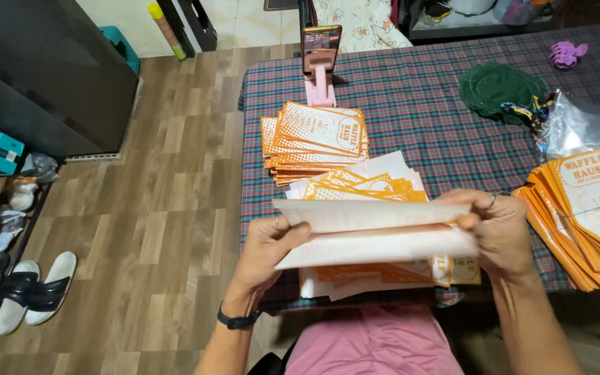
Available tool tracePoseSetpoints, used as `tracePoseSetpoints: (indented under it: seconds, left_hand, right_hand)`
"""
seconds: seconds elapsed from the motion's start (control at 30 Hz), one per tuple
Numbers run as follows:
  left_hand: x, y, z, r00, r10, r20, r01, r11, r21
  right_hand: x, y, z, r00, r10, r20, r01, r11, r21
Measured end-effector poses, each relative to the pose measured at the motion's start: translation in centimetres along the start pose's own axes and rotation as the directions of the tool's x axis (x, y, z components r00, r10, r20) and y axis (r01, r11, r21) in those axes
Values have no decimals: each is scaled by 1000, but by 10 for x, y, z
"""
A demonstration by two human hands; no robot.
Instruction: A person is inspecting, folding, and organizing paper waffle bags into neat stacks on a table.
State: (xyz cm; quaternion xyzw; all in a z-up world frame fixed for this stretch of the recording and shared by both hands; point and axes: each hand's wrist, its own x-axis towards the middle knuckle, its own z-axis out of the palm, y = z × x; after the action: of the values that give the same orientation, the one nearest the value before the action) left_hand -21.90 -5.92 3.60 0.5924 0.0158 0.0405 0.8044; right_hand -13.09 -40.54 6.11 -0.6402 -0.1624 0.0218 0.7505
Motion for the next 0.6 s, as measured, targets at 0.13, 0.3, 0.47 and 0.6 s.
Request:
tracePoseSetpoints:
  seconds: [0.13,0.3,0.47,0.6]
  left_hand:
    - [-2,4,13,999,9,-38,-14,993,-121]
    - [-10,7,24,989,62,-134,-60,998,18]
    - [-16,3,22,987,18,-160,-37,993,-111]
    - [-22,-7,-1,956,54,-287,-68,997,-40]
  right_hand:
    - [1,14,0,995,-98,33,95,992,79]
    - [-6,-21,39,978,-210,-20,189,916,-354]
    - [-7,-19,34,998,-27,-63,6,950,-312]
    - [-5,-18,31,998,-14,-59,-9,933,-359]
